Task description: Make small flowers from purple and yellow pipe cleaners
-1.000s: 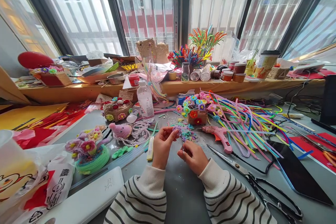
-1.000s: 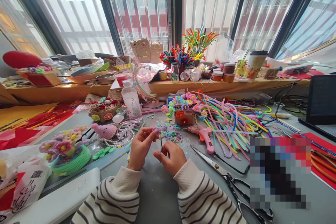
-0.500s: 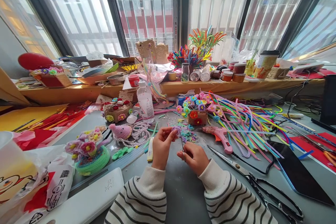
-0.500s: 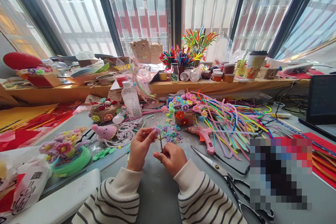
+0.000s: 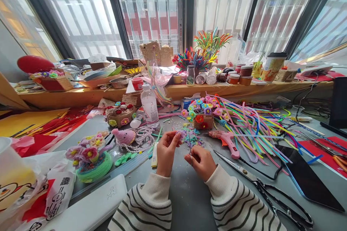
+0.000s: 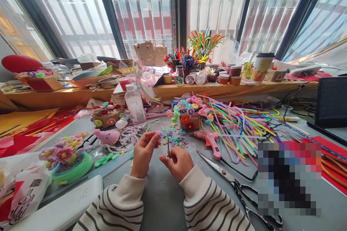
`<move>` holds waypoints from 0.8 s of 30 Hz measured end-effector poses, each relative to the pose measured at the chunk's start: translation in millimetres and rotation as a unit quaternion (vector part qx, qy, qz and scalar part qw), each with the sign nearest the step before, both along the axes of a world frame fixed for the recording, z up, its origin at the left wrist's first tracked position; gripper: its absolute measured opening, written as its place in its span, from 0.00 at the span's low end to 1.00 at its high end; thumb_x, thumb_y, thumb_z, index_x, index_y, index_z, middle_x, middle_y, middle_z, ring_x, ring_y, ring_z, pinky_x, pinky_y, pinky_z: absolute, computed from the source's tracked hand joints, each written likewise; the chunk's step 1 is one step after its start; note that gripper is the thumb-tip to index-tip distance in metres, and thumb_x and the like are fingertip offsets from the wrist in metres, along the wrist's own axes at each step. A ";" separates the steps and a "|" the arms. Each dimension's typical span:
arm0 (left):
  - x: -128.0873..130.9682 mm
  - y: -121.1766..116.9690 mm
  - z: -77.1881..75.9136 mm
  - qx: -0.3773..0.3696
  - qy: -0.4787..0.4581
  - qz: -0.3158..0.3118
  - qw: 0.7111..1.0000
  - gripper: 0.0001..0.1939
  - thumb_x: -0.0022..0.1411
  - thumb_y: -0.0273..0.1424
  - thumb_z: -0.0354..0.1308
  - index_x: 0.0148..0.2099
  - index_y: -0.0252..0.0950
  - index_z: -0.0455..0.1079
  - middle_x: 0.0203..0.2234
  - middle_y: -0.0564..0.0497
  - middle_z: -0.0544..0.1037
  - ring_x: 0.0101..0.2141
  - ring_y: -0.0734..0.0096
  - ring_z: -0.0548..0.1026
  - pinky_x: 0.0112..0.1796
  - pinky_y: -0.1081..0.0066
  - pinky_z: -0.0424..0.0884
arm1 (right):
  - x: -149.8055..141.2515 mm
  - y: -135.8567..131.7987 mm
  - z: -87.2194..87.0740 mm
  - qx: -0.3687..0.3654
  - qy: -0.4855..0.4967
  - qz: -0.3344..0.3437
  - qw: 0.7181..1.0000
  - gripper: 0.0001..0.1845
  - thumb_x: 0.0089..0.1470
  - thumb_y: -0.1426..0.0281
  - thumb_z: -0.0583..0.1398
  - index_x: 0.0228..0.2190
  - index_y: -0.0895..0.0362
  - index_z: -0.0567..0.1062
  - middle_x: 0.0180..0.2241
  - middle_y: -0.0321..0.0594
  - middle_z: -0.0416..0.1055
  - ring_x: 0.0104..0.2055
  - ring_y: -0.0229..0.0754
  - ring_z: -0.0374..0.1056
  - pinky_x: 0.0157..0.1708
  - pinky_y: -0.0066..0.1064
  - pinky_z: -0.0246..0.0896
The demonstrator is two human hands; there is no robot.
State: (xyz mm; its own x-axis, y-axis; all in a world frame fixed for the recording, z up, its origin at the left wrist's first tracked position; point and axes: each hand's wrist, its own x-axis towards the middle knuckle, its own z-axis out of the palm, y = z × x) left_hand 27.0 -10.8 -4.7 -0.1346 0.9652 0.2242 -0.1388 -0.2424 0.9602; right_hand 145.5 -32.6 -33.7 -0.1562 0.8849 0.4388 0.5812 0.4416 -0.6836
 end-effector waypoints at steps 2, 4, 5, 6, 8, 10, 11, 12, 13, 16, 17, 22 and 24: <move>0.3 -1.2 1.2 0.002 0.008 -0.007 1.000 0.09 0.47 0.33 0.54 0.32 0.34 0.64 0.22 0.54 0.70 0.22 0.80 0.67 0.24 0.78 0.63 | -0.8 -0.7 -1.3 -0.007 -0.010 0.011 1.000 0.22 0.46 0.53 0.45 0.15 0.57 0.57 0.16 0.32 0.54 0.19 0.32 0.51 0.19 0.24 0.43; 0.9 -1.9 1.8 0.002 0.013 -0.018 1.000 0.09 0.47 0.33 0.54 0.32 0.34 0.64 0.22 0.55 0.69 0.21 0.80 0.67 0.24 0.78 0.63 | -1.4 -1.3 -2.2 -0.015 -0.018 0.023 0.999 0.22 0.46 0.52 0.45 0.16 0.57 0.57 0.16 0.32 0.55 0.19 0.32 0.51 0.20 0.24 0.44; 1.3 -2.2 1.9 0.002 0.015 -0.024 1.000 0.09 0.47 0.33 0.54 0.32 0.34 0.64 0.21 0.55 0.69 0.21 0.81 0.67 0.24 0.78 0.63 | -1.5 -1.6 -2.4 -0.017 -0.020 0.026 0.999 0.22 0.46 0.52 0.45 0.16 0.57 0.57 0.17 0.32 0.55 0.20 0.32 0.51 0.20 0.24 0.44; 1.8 -2.3 1.9 0.001 0.016 -0.029 0.999 0.09 0.47 0.33 0.54 0.32 0.34 0.64 0.21 0.55 0.69 0.20 0.81 0.66 0.23 0.78 0.63 | -1.5 -1.7 -2.5 -0.019 -0.020 0.027 0.999 0.22 0.46 0.52 0.45 0.16 0.57 0.57 0.17 0.32 0.55 0.20 0.32 0.51 0.20 0.24 0.44; 3.0 -2.7 1.9 0.000 0.018 -0.036 0.999 0.09 0.47 0.32 0.54 0.31 0.33 0.64 0.20 0.55 0.68 0.20 0.81 0.66 0.23 0.79 0.62 | -1.4 -1.6 -2.2 -0.020 -0.017 0.027 0.999 0.22 0.46 0.52 0.45 0.16 0.57 0.57 0.17 0.32 0.55 0.20 0.32 0.51 0.20 0.24 0.44; 4.3 -3.5 2.5 -0.002 0.017 -0.045 0.999 0.08 0.47 0.32 0.54 0.31 0.33 0.63 0.19 0.56 0.68 0.20 0.81 0.66 0.23 0.79 0.62 | -1.2 -0.9 -1.9 -0.020 -0.009 0.024 0.999 0.22 0.46 0.52 0.45 0.16 0.57 0.57 0.16 0.32 0.54 0.19 0.32 0.51 0.20 0.24 0.44; 5.1 -4.0 3.0 -0.004 0.016 -0.051 0.999 0.08 0.47 0.32 0.54 0.31 0.33 0.63 0.19 0.56 0.68 0.20 0.81 0.66 0.23 0.79 0.62 | -1.0 -0.4 -1.9 -0.019 -0.004 0.023 1.000 0.22 0.46 0.52 0.45 0.16 0.57 0.56 0.16 0.32 0.54 0.19 0.32 0.50 0.19 0.24 0.44; 5.8 -4.5 3.7 -0.007 0.015 -0.057 0.998 0.08 0.47 0.32 0.54 0.31 0.33 0.63 0.19 0.56 0.68 0.20 0.81 0.66 0.23 0.78 0.63 | -0.9 0.1 -2.0 -0.017 0.002 0.021 1.000 0.22 0.46 0.52 0.45 0.15 0.57 0.56 0.16 0.32 0.53 0.19 0.32 0.50 0.19 0.24 0.44; 6.5 -5.1 4.4 -0.011 0.014 -0.063 0.998 0.08 0.47 0.32 0.54 0.31 0.33 0.62 0.19 0.56 0.68 0.20 0.81 0.67 0.23 0.78 0.63 | -0.8 0.6 -2.2 -0.014 0.006 0.019 1.000 0.22 0.46 0.52 0.45 0.15 0.57 0.55 0.15 0.31 0.53 0.19 0.32 0.50 0.19 0.24 0.43; 8.3 -6.4 6.4 -0.018 0.014 -0.070 0.997 0.08 0.47 0.32 0.54 0.30 0.33 0.61 0.19 0.56 0.68 0.20 0.80 0.67 0.23 0.78 0.63 | -0.4 1.4 -2.6 -0.008 0.014 0.016 1.000 0.22 0.46 0.52 0.45 0.14 0.57 0.54 0.15 0.31 0.52 0.18 0.32 0.50 0.19 0.24 0.43; 8.8 -6.6 6.8 -0.018 0.014 -0.070 0.997 0.08 0.47 0.32 0.54 0.30 0.33 0.61 0.19 0.56 0.68 0.19 0.80 0.66 0.23 0.78 0.62 | -0.4 1.4 -2.5 -0.007 0.015 0.015 1.000 0.23 0.46 0.52 0.45 0.14 0.57 0.54 0.15 0.31 0.52 0.18 0.32 0.50 0.19 0.24 0.43; 9.7 -5.9 5.9 -0.014 0.008 -0.070 0.997 0.08 0.47 0.33 0.53 0.30 0.33 0.61 0.18 0.56 0.68 0.20 0.80 0.66 0.23 0.78 0.62 | -0.7 0.4 -0.4 -0.007 0.022 0.019 1.000 0.24 0.45 0.50 0.44 0.14 0.57 0.53 0.14 0.32 0.52 0.18 0.33 0.49 0.19 0.24 0.43; 9.6 -5.6 4.8 -0.015 0.008 -0.076 0.997 0.08 0.47 0.33 0.53 0.30 0.33 0.61 0.18 0.57 0.67 0.20 0.81 0.65 0.23 0.78 0.62 | -1.1 -0.2 0.6 -0.008 0.023 0.031 0.999 0.26 0.45 0.48 0.41 0.14 0.57 0.54 0.15 0.33 0.53 0.19 0.33 0.50 0.19 0.24 0.44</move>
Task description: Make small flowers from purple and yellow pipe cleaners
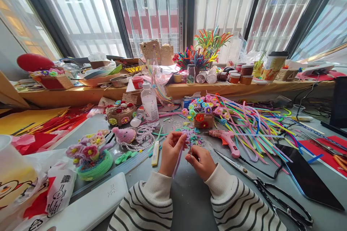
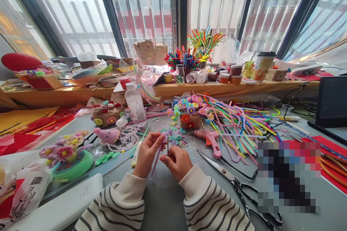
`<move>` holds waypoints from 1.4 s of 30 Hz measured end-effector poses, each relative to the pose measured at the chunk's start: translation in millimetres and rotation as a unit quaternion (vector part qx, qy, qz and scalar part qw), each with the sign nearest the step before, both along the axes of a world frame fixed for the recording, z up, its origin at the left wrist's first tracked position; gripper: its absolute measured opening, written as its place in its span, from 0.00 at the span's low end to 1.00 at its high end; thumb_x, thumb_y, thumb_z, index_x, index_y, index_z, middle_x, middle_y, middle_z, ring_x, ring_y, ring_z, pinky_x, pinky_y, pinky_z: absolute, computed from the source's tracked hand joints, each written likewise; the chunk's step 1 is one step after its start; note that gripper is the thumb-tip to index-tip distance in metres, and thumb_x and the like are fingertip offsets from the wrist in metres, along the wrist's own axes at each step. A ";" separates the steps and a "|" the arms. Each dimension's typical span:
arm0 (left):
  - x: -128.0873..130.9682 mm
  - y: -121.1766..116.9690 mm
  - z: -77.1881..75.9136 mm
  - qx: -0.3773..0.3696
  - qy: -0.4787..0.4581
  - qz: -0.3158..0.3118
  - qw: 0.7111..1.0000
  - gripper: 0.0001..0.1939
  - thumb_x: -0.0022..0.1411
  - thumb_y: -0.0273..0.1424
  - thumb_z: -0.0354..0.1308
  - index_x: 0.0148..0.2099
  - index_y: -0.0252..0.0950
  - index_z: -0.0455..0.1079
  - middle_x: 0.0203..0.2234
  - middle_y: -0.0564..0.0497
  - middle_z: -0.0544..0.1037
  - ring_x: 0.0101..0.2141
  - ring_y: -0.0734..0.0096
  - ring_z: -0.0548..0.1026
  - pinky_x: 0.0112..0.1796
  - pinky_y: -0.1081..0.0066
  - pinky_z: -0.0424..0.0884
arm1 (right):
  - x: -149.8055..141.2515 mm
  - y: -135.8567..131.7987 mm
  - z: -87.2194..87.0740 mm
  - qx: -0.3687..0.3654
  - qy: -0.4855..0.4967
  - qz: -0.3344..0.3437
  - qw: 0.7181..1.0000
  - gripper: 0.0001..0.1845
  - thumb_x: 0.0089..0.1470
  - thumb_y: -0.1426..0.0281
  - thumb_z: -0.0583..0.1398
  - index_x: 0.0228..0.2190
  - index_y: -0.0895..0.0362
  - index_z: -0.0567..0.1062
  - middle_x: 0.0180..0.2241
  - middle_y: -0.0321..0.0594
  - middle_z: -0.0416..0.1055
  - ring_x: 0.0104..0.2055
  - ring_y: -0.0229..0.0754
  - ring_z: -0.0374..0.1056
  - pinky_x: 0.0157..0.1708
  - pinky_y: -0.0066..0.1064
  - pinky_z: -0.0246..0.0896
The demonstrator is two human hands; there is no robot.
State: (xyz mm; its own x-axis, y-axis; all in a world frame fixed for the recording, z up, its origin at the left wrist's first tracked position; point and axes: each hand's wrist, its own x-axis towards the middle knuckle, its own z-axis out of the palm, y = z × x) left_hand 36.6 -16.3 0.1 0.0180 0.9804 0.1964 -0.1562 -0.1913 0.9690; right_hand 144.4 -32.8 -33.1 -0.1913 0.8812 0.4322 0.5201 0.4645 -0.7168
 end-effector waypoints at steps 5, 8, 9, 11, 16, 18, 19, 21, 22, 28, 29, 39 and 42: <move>-0.2 -0.3 -0.4 -0.008 0.000 -0.019 1.000 0.08 0.47 0.33 0.53 0.29 0.33 0.60 0.18 0.57 0.67 0.19 0.81 0.65 0.22 0.79 0.62 | -0.1 -0.7 0.7 -0.003 -0.003 0.013 1.000 0.26 0.46 0.49 0.39 0.15 0.57 0.56 0.16 0.34 0.54 0.20 0.34 0.52 0.19 0.25 0.44; -0.2 -0.3 0.1 -0.006 0.002 -0.017 1.000 0.08 0.48 0.32 0.53 0.29 0.33 0.60 0.18 0.57 0.66 0.20 0.81 0.66 0.22 0.79 0.63 | 0.3 -0.3 -0.2 0.002 -0.003 0.001 1.000 0.25 0.46 0.50 0.41 0.14 0.57 0.54 0.15 0.33 0.53 0.19 0.33 0.51 0.19 0.24 0.43; -0.3 0.0 0.0 -0.005 0.003 -0.014 1.000 0.08 0.48 0.32 0.53 0.29 0.33 0.60 0.19 0.57 0.67 0.20 0.81 0.66 0.22 0.79 0.63 | 0.4 0.0 -0.6 0.004 -0.003 -0.003 1.000 0.24 0.46 0.50 0.42 0.14 0.57 0.54 0.15 0.32 0.53 0.18 0.33 0.50 0.19 0.24 0.43; -0.7 1.0 -1.1 0.001 0.006 -0.007 1.000 0.08 0.48 0.33 0.53 0.30 0.34 0.60 0.19 0.56 0.67 0.20 0.80 0.66 0.23 0.78 0.63 | 0.7 0.9 -1.7 0.008 0.000 -0.005 1.000 0.24 0.47 0.52 0.44 0.13 0.57 0.54 0.14 0.32 0.54 0.18 0.33 0.51 0.19 0.24 0.44; -3.8 4.1 -4.7 0.039 0.034 0.029 0.998 0.08 0.49 0.33 0.52 0.33 0.35 0.63 0.22 0.54 0.69 0.24 0.78 0.67 0.27 0.77 0.64 | 1.9 2.7 -2.1 0.013 0.015 -0.029 0.999 0.23 0.47 0.54 0.46 0.12 0.57 0.56 0.13 0.33 0.55 0.17 0.33 0.52 0.19 0.24 0.45; -5.2 4.2 -4.9 0.065 0.076 0.055 0.993 0.09 0.50 0.33 0.51 0.34 0.36 0.64 0.25 0.53 0.70 0.27 0.76 0.68 0.29 0.76 0.64 | 3.2 2.5 -0.8 0.008 0.027 -0.050 0.998 0.23 0.47 0.55 0.47 0.11 0.57 0.58 0.13 0.32 0.55 0.17 0.32 0.51 0.19 0.24 0.45; -5.8 4.0 -4.8 0.084 0.107 0.067 0.988 0.09 0.50 0.32 0.51 0.35 0.36 0.65 0.27 0.52 0.71 0.29 0.75 0.68 0.31 0.75 0.64 | 4.2 2.4 -0.1 0.005 0.037 -0.063 0.997 0.23 0.47 0.55 0.48 0.11 0.58 0.60 0.12 0.32 0.55 0.17 0.32 0.51 0.19 0.24 0.46; -6.6 3.3 -4.6 0.129 0.180 0.079 0.972 0.09 0.50 0.32 0.50 0.35 0.37 0.67 0.29 0.51 0.71 0.31 0.73 0.68 0.33 0.74 0.63 | 6.4 2.2 1.1 -0.002 0.062 -0.093 0.994 0.22 0.46 0.57 0.49 0.12 0.59 0.63 0.13 0.32 0.55 0.17 0.32 0.52 0.20 0.23 0.46; -6.7 3.1 -4.7 0.152 0.215 0.080 0.961 0.09 0.51 0.32 0.50 0.35 0.37 0.68 0.29 0.51 0.72 0.31 0.73 0.68 0.34 0.73 0.63 | 7.5 2.3 1.4 -0.005 0.077 -0.111 0.991 0.21 0.46 0.57 0.50 0.13 0.59 0.64 0.13 0.32 0.56 0.18 0.32 0.52 0.20 0.23 0.47; -6.3 4.2 -7.2 0.221 0.330 0.077 0.915 0.10 0.51 0.31 0.50 0.35 0.41 0.69 0.26 0.51 0.72 0.30 0.71 0.68 0.37 0.69 0.61 | 8.5 4.6 1.1 -0.044 0.155 -0.108 0.981 0.17 0.43 0.59 0.53 0.16 0.60 0.65 0.15 0.32 0.56 0.18 0.31 0.50 0.18 0.23 0.47; -6.3 4.0 -6.8 0.228 0.331 0.078 0.912 0.10 0.51 0.30 0.50 0.35 0.41 0.69 0.26 0.51 0.72 0.30 0.71 0.68 0.38 0.68 0.60 | 8.0 4.8 1.2 -0.045 0.160 -0.100 0.981 0.16 0.43 0.60 0.53 0.16 0.60 0.64 0.15 0.32 0.55 0.18 0.31 0.50 0.18 0.23 0.46; -4.4 -3.4 -1.8 0.097 0.185 0.044 0.977 0.08 0.44 0.34 0.55 0.19 0.36 0.69 0.15 0.53 0.69 0.20 0.73 0.66 0.24 0.74 0.60 | 10.1 3.7 0.3 -0.034 0.212 -0.149 0.965 0.15 0.43 0.60 0.53 0.21 0.60 0.67 0.17 0.33 0.56 0.19 0.32 0.51 0.19 0.24 0.50; -1.7 1.2 -3.5 -0.005 0.111 -0.016 0.994 0.09 0.43 0.35 0.55 0.25 0.35 0.70 0.18 0.52 0.71 0.20 0.74 0.66 0.22 0.75 0.61 | 8.7 2.8 1.3 -0.034 0.195 -0.103 0.975 0.15 0.44 0.60 0.53 0.22 0.60 0.67 0.16 0.33 0.56 0.19 0.32 0.52 0.19 0.24 0.50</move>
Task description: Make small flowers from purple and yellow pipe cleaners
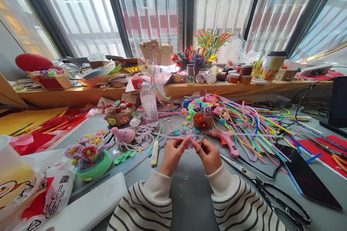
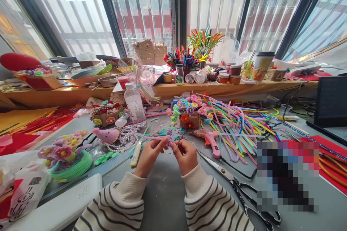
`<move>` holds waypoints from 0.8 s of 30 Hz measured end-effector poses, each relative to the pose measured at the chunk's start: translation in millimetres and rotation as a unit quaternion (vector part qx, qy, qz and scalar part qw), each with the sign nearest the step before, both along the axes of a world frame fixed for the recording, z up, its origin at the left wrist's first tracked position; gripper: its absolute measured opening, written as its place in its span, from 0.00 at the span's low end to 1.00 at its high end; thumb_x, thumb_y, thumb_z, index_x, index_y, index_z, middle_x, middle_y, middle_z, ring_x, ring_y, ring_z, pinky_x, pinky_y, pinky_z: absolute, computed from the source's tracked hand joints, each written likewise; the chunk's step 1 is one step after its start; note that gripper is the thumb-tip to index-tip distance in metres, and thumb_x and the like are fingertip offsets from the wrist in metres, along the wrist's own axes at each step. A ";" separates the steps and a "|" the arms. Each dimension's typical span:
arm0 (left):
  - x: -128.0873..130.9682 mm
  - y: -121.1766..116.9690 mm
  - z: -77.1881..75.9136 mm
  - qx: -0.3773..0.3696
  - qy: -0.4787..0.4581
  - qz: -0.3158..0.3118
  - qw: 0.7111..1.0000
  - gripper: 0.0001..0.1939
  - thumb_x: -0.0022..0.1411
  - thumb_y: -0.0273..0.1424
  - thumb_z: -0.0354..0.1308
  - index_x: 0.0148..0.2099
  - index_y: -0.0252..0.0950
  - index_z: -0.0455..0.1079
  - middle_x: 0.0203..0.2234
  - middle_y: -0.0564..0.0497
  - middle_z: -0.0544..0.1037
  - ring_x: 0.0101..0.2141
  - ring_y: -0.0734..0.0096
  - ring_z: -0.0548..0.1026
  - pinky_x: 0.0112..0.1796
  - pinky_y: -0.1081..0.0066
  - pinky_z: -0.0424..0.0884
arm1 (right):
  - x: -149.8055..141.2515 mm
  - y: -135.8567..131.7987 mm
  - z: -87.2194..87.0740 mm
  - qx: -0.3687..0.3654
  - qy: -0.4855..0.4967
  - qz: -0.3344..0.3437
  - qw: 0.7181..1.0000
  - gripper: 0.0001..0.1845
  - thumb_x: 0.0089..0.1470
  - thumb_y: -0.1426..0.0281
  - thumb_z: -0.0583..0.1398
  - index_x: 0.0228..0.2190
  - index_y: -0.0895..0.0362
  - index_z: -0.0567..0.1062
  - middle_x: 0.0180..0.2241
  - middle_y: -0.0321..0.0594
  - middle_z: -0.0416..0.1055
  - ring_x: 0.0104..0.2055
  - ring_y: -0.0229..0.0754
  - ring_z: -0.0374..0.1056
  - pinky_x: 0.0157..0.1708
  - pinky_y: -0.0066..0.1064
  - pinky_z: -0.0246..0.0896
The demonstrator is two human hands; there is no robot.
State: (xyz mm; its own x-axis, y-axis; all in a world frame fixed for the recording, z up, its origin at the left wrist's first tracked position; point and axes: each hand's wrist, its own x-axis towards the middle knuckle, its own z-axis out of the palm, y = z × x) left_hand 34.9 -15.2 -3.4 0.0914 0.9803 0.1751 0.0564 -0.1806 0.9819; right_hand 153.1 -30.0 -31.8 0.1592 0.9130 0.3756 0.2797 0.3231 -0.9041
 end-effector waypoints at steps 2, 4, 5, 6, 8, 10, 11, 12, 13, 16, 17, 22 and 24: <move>0.1 2.4 -0.6 -0.039 -0.054 -0.013 0.998 0.09 0.43 0.35 0.56 0.27 0.34 0.70 0.20 0.52 0.71 0.22 0.75 0.66 0.24 0.76 0.62 | -1.0 -0.1 0.5 0.002 -0.016 0.022 1.000 0.16 0.44 0.59 0.52 0.22 0.60 0.67 0.17 0.33 0.57 0.19 0.32 0.52 0.20 0.24 0.51; -1.1 4.0 -1.8 -0.058 -0.098 -0.011 0.993 0.09 0.42 0.34 0.57 0.27 0.33 0.69 0.21 0.52 0.71 0.23 0.76 0.66 0.26 0.76 0.63 | -1.8 0.2 0.1 -0.003 -0.032 0.036 0.999 0.18 0.46 0.58 0.50 0.21 0.60 0.67 0.17 0.33 0.57 0.19 0.32 0.52 0.20 0.24 0.50; -2.0 4.6 -2.7 -0.063 -0.117 -0.005 0.991 0.09 0.42 0.33 0.57 0.27 0.33 0.69 0.22 0.52 0.70 0.24 0.76 0.66 0.27 0.76 0.63 | -2.2 0.4 -0.4 -0.008 -0.042 0.045 0.998 0.20 0.47 0.57 0.48 0.20 0.60 0.67 0.16 0.33 0.57 0.19 0.32 0.52 0.20 0.24 0.50; -2.9 5.2 -3.9 -0.066 -0.135 0.005 0.989 0.09 0.42 0.33 0.57 0.27 0.33 0.69 0.22 0.52 0.70 0.24 0.76 0.66 0.27 0.75 0.64 | -2.8 0.6 -1.1 -0.013 -0.053 0.058 0.997 0.22 0.47 0.55 0.46 0.19 0.60 0.66 0.15 0.33 0.55 0.19 0.32 0.52 0.20 0.24 0.50; -4.6 6.3 -6.2 -0.066 -0.161 0.027 0.984 0.09 0.42 0.33 0.57 0.27 0.33 0.69 0.23 0.52 0.70 0.24 0.77 0.66 0.27 0.75 0.64 | -4.4 0.7 -2.4 -0.016 -0.072 0.089 0.993 0.26 0.46 0.51 0.43 0.19 0.59 0.65 0.14 0.32 0.54 0.18 0.32 0.52 0.19 0.24 0.49; -5.6 7.0 -7.8 -0.060 -0.176 0.049 0.981 0.09 0.42 0.33 0.57 0.28 0.32 0.69 0.22 0.52 0.70 0.24 0.77 0.65 0.27 0.76 0.63 | -6.5 0.0 -2.8 -0.013 -0.087 0.123 0.988 0.29 0.44 0.48 0.41 0.21 0.59 0.64 0.14 0.32 0.55 0.18 0.32 0.52 0.18 0.24 0.49; -5.9 7.1 -8.0 -0.057 -0.178 0.057 0.981 0.09 0.42 0.33 0.58 0.27 0.32 0.69 0.22 0.53 0.69 0.23 0.78 0.65 0.26 0.76 0.63 | -7.5 -0.7 -2.6 -0.012 -0.098 0.140 0.985 0.30 0.44 0.47 0.40 0.22 0.59 0.64 0.15 0.32 0.56 0.18 0.32 0.53 0.19 0.24 0.49; -6.0 7.1 -7.9 -0.053 -0.178 0.064 0.981 0.09 0.42 0.33 0.58 0.27 0.32 0.69 0.22 0.53 0.69 0.23 0.79 0.65 0.26 0.76 0.62 | -8.4 -1.5 -2.1 -0.011 -0.112 0.155 0.981 0.30 0.43 0.46 0.39 0.22 0.59 0.64 0.15 0.32 0.57 0.18 0.32 0.53 0.19 0.24 0.49; -6.0 6.9 -7.5 -0.049 -0.176 0.067 0.981 0.09 0.42 0.33 0.58 0.26 0.32 0.69 0.22 0.53 0.69 0.22 0.79 0.64 0.26 0.76 0.62 | -9.2 -2.4 -1.4 -0.010 -0.127 0.169 0.977 0.30 0.43 0.46 0.39 0.21 0.59 0.64 0.16 0.33 0.57 0.19 0.32 0.53 0.19 0.24 0.49; -5.9 6.1 -5.7 -0.044 -0.172 0.073 0.981 0.09 0.42 0.33 0.58 0.25 0.32 0.68 0.21 0.54 0.68 0.22 0.80 0.64 0.26 0.76 0.61 | -10.3 -4.7 0.7 -0.009 -0.168 0.192 0.967 0.30 0.43 0.46 0.39 0.19 0.58 0.63 0.16 0.34 0.58 0.20 0.33 0.54 0.19 0.24 0.48; -5.8 5.9 -5.1 -0.044 -0.172 0.075 0.981 0.09 0.42 0.33 0.58 0.25 0.32 0.68 0.20 0.55 0.68 0.21 0.80 0.64 0.26 0.76 0.61 | -10.5 -5.1 1.1 -0.008 -0.177 0.194 0.965 0.30 0.44 0.46 0.39 0.18 0.58 0.63 0.17 0.34 0.59 0.20 0.33 0.54 0.19 0.24 0.48; -4.8 6.3 -4.9 -0.042 -0.168 0.069 0.982 0.09 0.43 0.34 0.57 0.22 0.33 0.65 0.16 0.57 0.65 0.20 0.81 0.62 0.26 0.77 0.59 | -11.3 -5.7 0.8 -0.001 -0.204 0.196 0.959 0.30 0.44 0.47 0.38 0.19 0.58 0.63 0.18 0.34 0.59 0.20 0.33 0.55 0.20 0.24 0.47; -4.6 6.7 -5.7 -0.037 -0.172 0.072 0.982 0.09 0.43 0.34 0.57 0.21 0.33 0.65 0.16 0.58 0.64 0.20 0.82 0.61 0.25 0.78 0.59 | -11.7 -5.9 0.7 0.002 -0.208 0.198 0.958 0.30 0.44 0.47 0.38 0.19 0.58 0.64 0.17 0.34 0.59 0.20 0.33 0.55 0.20 0.24 0.47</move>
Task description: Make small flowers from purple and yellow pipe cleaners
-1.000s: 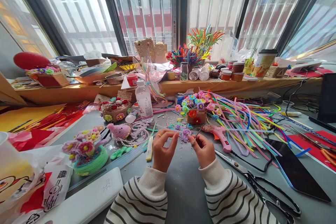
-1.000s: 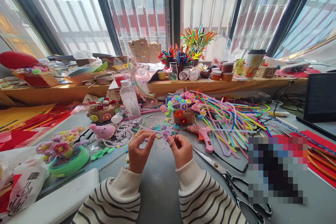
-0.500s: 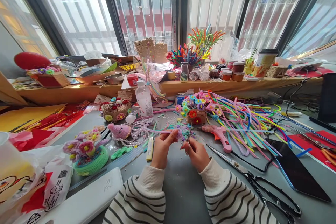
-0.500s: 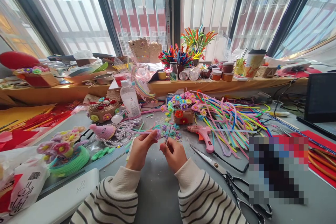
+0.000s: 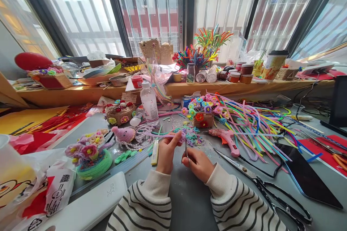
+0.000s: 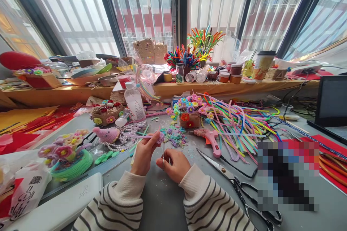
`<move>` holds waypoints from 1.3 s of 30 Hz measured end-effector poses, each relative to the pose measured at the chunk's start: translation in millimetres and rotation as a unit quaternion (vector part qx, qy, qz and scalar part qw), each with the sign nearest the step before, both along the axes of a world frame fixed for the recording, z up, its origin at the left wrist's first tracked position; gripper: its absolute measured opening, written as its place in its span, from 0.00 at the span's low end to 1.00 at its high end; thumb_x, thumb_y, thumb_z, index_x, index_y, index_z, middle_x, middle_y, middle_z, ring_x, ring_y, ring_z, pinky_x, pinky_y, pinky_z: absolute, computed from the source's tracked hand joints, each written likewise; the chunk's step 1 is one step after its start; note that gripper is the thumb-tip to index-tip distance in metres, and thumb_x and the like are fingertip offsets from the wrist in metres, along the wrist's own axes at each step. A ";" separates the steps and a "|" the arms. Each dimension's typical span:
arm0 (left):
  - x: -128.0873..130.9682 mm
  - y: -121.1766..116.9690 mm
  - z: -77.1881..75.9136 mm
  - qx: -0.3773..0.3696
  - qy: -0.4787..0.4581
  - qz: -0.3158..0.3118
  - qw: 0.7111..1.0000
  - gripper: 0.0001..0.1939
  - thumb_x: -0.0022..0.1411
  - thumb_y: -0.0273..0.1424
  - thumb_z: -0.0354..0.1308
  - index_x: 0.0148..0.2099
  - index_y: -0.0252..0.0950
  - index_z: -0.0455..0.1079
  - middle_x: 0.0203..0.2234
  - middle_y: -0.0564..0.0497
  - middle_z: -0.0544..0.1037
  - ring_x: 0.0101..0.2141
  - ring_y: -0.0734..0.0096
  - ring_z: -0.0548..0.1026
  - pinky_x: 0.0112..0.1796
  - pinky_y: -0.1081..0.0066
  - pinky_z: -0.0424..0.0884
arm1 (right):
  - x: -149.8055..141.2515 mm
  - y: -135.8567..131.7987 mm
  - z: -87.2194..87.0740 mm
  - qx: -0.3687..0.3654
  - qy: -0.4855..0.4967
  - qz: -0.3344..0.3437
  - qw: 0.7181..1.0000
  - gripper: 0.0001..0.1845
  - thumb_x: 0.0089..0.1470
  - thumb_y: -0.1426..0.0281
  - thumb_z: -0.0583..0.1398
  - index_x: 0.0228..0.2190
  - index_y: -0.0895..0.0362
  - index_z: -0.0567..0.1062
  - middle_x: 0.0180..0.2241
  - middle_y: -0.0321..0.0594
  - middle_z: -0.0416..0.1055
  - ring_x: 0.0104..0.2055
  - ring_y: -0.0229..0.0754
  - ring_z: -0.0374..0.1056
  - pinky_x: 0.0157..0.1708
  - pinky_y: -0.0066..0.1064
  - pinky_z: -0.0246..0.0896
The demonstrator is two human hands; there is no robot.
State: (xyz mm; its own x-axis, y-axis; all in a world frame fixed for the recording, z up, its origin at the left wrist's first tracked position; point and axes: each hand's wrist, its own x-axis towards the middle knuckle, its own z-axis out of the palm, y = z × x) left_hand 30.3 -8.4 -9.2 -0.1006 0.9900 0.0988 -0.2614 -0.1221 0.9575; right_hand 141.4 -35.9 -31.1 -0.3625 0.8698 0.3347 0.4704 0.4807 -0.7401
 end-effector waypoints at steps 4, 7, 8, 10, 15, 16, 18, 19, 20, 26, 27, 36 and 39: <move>-0.8 0.8 -2.4 0.000 -0.005 0.010 1.000 0.08 0.42 0.34 0.57 0.22 0.33 0.67 0.19 0.56 0.67 0.23 0.80 0.63 0.28 0.77 0.60 | 0.0 -0.3 0.5 -0.002 0.001 -0.001 1.000 0.30 0.44 0.47 0.39 0.19 0.58 0.63 0.17 0.34 0.59 0.20 0.33 0.54 0.19 0.24 0.47; -1.2 0.7 -3.0 -0.009 0.001 -0.007 1.000 0.09 0.41 0.34 0.58 0.26 0.32 0.69 0.23 0.52 0.70 0.26 0.77 0.65 0.30 0.76 0.62 | 0.5 0.1 0.7 -0.007 0.010 -0.014 1.000 0.30 0.44 0.47 0.39 0.19 0.58 0.63 0.17 0.34 0.59 0.20 0.33 0.54 0.19 0.24 0.47; -1.1 0.5 -2.8 -0.012 0.000 -0.013 1.000 0.10 0.41 0.33 0.58 0.27 0.32 0.70 0.24 0.52 0.70 0.26 0.77 0.66 0.30 0.76 0.62 | 0.6 0.2 0.8 -0.008 0.013 -0.016 1.000 0.30 0.44 0.47 0.38 0.19 0.59 0.63 0.17 0.34 0.59 0.20 0.33 0.54 0.20 0.24 0.48; -0.9 0.0 -1.7 -0.013 -0.005 -0.018 1.000 0.10 0.41 0.33 0.58 0.26 0.32 0.70 0.24 0.52 0.71 0.26 0.77 0.66 0.30 0.76 0.62 | 0.9 0.2 1.0 -0.008 0.019 -0.015 1.000 0.31 0.44 0.47 0.38 0.19 0.58 0.63 0.17 0.34 0.59 0.20 0.33 0.54 0.20 0.24 0.48; -0.8 -0.3 0.0 -0.015 -0.010 -0.012 1.000 0.08 0.39 0.33 0.59 0.25 0.33 0.69 0.23 0.54 0.70 0.25 0.78 0.67 0.29 0.77 0.63 | 0.9 -0.6 1.5 0.001 0.015 -0.008 1.000 0.30 0.44 0.47 0.39 0.19 0.59 0.64 0.18 0.35 0.61 0.20 0.33 0.55 0.20 0.24 0.49; -0.9 -0.2 -0.1 -0.013 -0.009 -0.012 1.000 0.08 0.39 0.33 0.59 0.24 0.33 0.69 0.23 0.54 0.70 0.25 0.78 0.67 0.29 0.77 0.63 | 0.8 -0.6 1.3 0.003 0.014 -0.007 1.000 0.30 0.44 0.47 0.39 0.19 0.59 0.64 0.18 0.35 0.61 0.20 0.33 0.55 0.20 0.24 0.49; -1.1 0.0 -0.5 -0.007 -0.006 -0.015 1.000 0.08 0.40 0.33 0.58 0.25 0.33 0.69 0.23 0.54 0.69 0.25 0.78 0.67 0.29 0.77 0.63 | 0.7 -0.3 0.5 0.007 0.013 -0.007 1.000 0.30 0.45 0.47 0.38 0.19 0.58 0.64 0.17 0.34 0.60 0.20 0.33 0.55 0.20 0.24 0.48; -1.1 0.0 -0.6 -0.005 -0.006 -0.016 1.000 0.08 0.40 0.33 0.58 0.24 0.33 0.69 0.22 0.54 0.69 0.25 0.78 0.67 0.29 0.76 0.63 | 0.7 0.0 -0.1 0.008 0.012 -0.009 1.000 0.30 0.45 0.48 0.38 0.18 0.58 0.63 0.17 0.34 0.60 0.20 0.33 0.55 0.20 0.24 0.48; -1.1 0.1 -0.7 -0.004 -0.006 -0.016 1.000 0.08 0.40 0.33 0.58 0.24 0.33 0.69 0.22 0.54 0.69 0.25 0.78 0.67 0.29 0.76 0.63 | 0.8 0.4 -0.7 0.009 0.010 -0.012 1.000 0.30 0.45 0.48 0.38 0.18 0.58 0.63 0.16 0.34 0.59 0.19 0.33 0.54 0.19 0.24 0.47; -1.1 -0.1 1.0 -0.013 -0.022 0.003 1.000 0.08 0.41 0.33 0.58 0.25 0.33 0.68 0.22 0.55 0.68 0.25 0.79 0.66 0.29 0.77 0.62 | 1.9 1.6 -0.6 0.019 0.008 -0.039 0.999 0.27 0.46 0.49 0.42 0.13 0.58 0.60 0.13 0.33 0.58 0.17 0.33 0.54 0.18 0.24 0.45; -1.1 -0.1 1.4 -0.012 -0.028 0.007 1.000 0.08 0.41 0.33 0.58 0.25 0.33 0.67 0.22 0.55 0.68 0.25 0.79 0.65 0.29 0.77 0.62 | 2.1 1.4 0.0 0.021 0.012 -0.042 0.999 0.27 0.46 0.50 0.42 0.12 0.58 0.59 0.13 0.34 0.58 0.18 0.33 0.54 0.18 0.24 0.46; -1.6 1.3 0.2 0.010 -0.051 0.012 0.999 0.07 0.44 0.31 0.56 0.28 0.33 0.66 0.23 0.55 0.67 0.26 0.80 0.64 0.30 0.79 0.59 | 3.3 2.7 -0.7 0.012 0.054 -0.063 0.996 0.20 0.47 0.60 0.49 0.12 0.57 0.56 0.13 0.33 0.61 0.18 0.32 0.55 0.19 0.22 0.47; -1.5 1.3 -0.3 0.015 -0.050 0.015 0.999 0.08 0.44 0.31 0.56 0.28 0.33 0.66 0.23 0.55 0.67 0.26 0.80 0.64 0.29 0.78 0.59 | 2.5 2.7 -1.2 0.000 0.049 -0.080 0.996 0.22 0.47 0.56 0.47 0.12 0.57 0.56 0.12 0.32 0.57 0.16 0.31 0.51 0.17 0.22 0.45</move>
State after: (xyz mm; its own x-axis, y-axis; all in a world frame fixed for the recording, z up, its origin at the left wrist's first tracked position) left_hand 28.8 -7.1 -9.5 -0.1408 0.9831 0.1168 -0.3516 -0.1599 0.9224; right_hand 144.0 -33.2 -32.3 -0.1848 0.9142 0.3606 0.4671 0.4046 -0.7862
